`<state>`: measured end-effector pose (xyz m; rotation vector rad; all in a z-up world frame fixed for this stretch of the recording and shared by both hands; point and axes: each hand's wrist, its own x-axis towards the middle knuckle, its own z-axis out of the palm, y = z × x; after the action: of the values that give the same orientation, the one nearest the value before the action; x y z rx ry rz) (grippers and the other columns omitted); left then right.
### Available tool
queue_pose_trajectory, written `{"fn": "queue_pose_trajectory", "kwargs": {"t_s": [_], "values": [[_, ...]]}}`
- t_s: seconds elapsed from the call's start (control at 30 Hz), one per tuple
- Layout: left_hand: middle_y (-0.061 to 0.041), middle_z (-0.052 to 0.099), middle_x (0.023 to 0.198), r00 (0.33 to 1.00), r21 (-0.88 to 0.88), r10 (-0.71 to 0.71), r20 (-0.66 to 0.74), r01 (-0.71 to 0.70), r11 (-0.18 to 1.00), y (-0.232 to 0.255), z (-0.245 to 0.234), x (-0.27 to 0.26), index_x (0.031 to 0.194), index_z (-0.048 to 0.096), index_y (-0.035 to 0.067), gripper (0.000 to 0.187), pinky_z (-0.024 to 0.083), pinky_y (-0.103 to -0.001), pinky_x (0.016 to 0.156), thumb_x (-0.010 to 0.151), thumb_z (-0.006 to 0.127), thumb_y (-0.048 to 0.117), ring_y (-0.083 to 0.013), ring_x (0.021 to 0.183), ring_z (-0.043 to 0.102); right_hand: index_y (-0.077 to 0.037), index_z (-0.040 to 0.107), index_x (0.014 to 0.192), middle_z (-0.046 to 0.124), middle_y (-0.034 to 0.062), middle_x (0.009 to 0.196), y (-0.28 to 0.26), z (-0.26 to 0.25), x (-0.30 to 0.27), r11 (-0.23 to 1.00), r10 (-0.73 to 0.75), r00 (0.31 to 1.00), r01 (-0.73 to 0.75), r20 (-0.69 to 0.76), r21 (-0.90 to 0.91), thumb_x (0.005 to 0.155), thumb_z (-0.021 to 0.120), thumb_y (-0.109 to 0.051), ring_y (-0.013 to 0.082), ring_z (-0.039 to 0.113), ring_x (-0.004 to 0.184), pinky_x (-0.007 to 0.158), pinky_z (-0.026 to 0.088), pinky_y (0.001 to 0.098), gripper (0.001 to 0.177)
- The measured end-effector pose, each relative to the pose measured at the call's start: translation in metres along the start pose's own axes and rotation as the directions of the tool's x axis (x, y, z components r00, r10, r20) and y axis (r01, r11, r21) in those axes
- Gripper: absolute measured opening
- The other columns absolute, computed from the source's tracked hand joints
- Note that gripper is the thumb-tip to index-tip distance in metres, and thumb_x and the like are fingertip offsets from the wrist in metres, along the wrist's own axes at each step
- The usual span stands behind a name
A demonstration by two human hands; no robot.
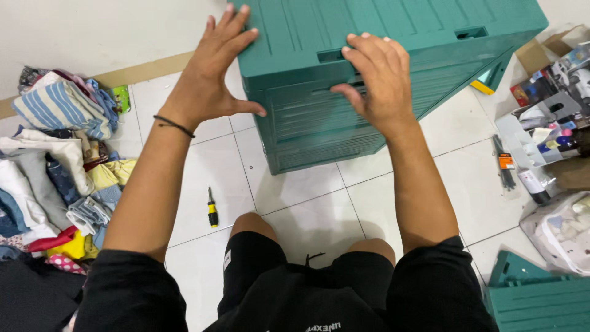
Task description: The person assembles a green plastic storage unit by stacking and interlocking multiple panels. They then remove a pink drawer, wipe it with a yellow cloth, and reinsert it into the unit.
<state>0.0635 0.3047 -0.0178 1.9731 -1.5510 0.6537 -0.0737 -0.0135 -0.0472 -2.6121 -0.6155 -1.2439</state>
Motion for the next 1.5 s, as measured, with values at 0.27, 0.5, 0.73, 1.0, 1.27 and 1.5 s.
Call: {"fn": "queue_pose_trajectory", "kwargs": {"t_s": [0.27, 0.5, 0.73, 1.0, 1.27, 1.5], "values": [[-0.012, 0.047, 0.16, 0.997, -0.011, 0.024, -0.067, -0.025, 1.0, 0.056, 0.035, 0.003, 0.152, 0.049, 0.007, 0.112, 0.03, -0.054, 0.132, 0.066, 0.104, 0.052, -0.0321, 0.151, 0.042, -0.008, 0.06, 0.134, 0.06, 0.009, 0.144, -0.037, -0.047, -0.003, 0.994, 0.108, 0.992, -0.11, -0.057, -0.019, 0.09, 0.087, -0.027, 0.0323, 0.055, 0.14, 0.125, 0.033, 0.0555, 0.055], [-0.013, 0.049, 0.159, 0.98, -0.197, 0.194, 0.05, -0.181, 0.964, 0.08, 0.031, 0.01, 0.153, 0.049, -0.001, 0.106, 0.036, -0.049, 0.129, 0.067, 0.094, 0.041, -0.0323, 0.148, 0.047, -0.005, 0.059, 0.137, 0.059, 0.0105, 0.143, -0.105, -0.025, -0.022, 0.986, 0.165, 0.986, -0.164, -0.021, 0.024, 0.081, 0.099, -0.044, 0.0315, 0.051, 0.138, 0.123, 0.026, 0.0542, 0.08], [-0.003, 0.063, 0.146, 0.98, -0.117, 0.18, -0.082, -0.189, 0.975, 0.078, 0.05, 0.017, 0.137, 0.066, 0.01, 0.072, 0.042, -0.046, 0.124, 0.078, 0.092, 0.042, -0.0239, 0.141, 0.054, -0.009, 0.066, 0.12, 0.068, 0.0064, 0.123, -0.098, -0.006, -0.031, 0.99, 0.13, 0.945, -0.138, -0.301, -0.005, 0.082, 0.09, -0.03, 0.0267, 0.055, 0.125, 0.118, 0.028, 0.0477, 0.049], [-0.002, 0.063, 0.146, 0.972, -0.097, 0.178, -0.154, -0.194, 0.976, 0.112, 0.082, 0.037, 0.138, 0.065, 0.012, 0.066, 0.043, -0.043, 0.12, 0.087, 0.092, 0.046, -0.0222, 0.138, 0.056, -0.01, 0.066, 0.11, 0.072, 0.0079, 0.112, -0.053, -0.023, -0.071, 0.996, 0.091, 0.936, -0.085, -0.34, 0.032, 0.078, 0.086, -0.032, 0.0273, 0.062, 0.113, 0.115, 0.031, 0.0467, 0.043], [-0.016, 0.055, 0.151, 0.989, -0.034, 0.13, -0.076, -0.133, 0.99, 0.09, 0.065, 0.052, 0.144, 0.059, -0.001, 0.085, 0.036, -0.051, 0.121, 0.078, 0.088, 0.044, -0.0335, 0.143, 0.047, -0.008, 0.065, 0.109, 0.072, 0.0118, 0.112, -0.028, -0.112, -0.098, 0.972, 0.225, 0.951, -0.202, -0.212, 0.124, 0.071, 0.09, -0.024, 0.0318, 0.064, 0.119, 0.118, 0.034, 0.0529, 0.048], [-0.003, 0.063, 0.147, 0.97, -0.051, 0.225, -0.088, -0.23, 0.972, 0.09, 0.088, 0.062, 0.137, 0.068, 0.013, 0.054, 0.04, -0.045, 0.119, 0.093, 0.089, 0.036, -0.0267, 0.137, 0.053, -0.002, 0.067, 0.132, 0.07, 0.0147, 0.134, -0.086, -0.121, -0.087, 0.822, 0.391, 0.912, -0.406, -0.124, -0.398, 0.088, 0.095, -0.035, 0.0356, 0.06, 0.127, 0.116, 0.043, 0.0491, 0.062]]}}
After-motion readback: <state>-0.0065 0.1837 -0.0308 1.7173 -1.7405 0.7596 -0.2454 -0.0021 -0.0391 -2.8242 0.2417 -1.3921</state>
